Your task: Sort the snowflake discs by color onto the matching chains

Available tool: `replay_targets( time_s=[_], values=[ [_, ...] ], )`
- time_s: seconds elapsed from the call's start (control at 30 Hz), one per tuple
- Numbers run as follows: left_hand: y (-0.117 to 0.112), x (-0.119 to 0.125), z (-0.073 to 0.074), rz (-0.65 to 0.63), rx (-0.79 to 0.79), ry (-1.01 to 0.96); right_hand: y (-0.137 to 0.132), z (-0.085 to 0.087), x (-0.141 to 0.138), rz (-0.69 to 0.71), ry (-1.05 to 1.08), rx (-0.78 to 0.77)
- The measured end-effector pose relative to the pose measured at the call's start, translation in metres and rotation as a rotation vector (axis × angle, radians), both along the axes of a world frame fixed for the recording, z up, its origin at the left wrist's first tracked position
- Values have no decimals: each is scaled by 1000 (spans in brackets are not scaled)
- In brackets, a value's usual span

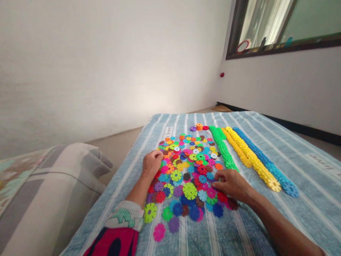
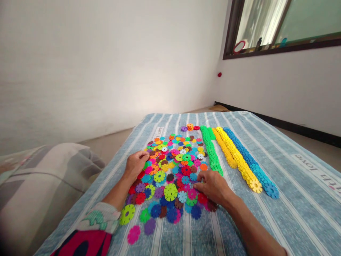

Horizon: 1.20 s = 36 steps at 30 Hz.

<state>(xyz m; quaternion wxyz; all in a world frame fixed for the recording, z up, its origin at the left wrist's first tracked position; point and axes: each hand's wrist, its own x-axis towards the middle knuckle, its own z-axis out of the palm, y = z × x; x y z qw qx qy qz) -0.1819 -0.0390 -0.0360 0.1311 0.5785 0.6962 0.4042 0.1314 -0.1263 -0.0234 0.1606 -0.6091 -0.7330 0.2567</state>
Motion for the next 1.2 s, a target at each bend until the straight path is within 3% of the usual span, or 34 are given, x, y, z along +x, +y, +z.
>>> replay_targets(
  time_s=[0.3, 0.5, 0.77, 1.1, 1.2],
  values=[
    [-1, 2, 2, -5, -10, 10, 1, -4, -3, -55, -15, 65],
    [-1, 2, 3, -14, -15, 11, 2, 2, -12, -158, -98, 105],
    [-3, 0, 5, -29, -19, 33, 2, 10, -21, -120, -222, 62],
    [-3, 1, 5, -34, -17, 48, 6, 7, -19, -109, -134, 69],
    [-3, 1, 5, -36, -14, 46, 8, 5, -15, -107, -23, 78]
  ],
)
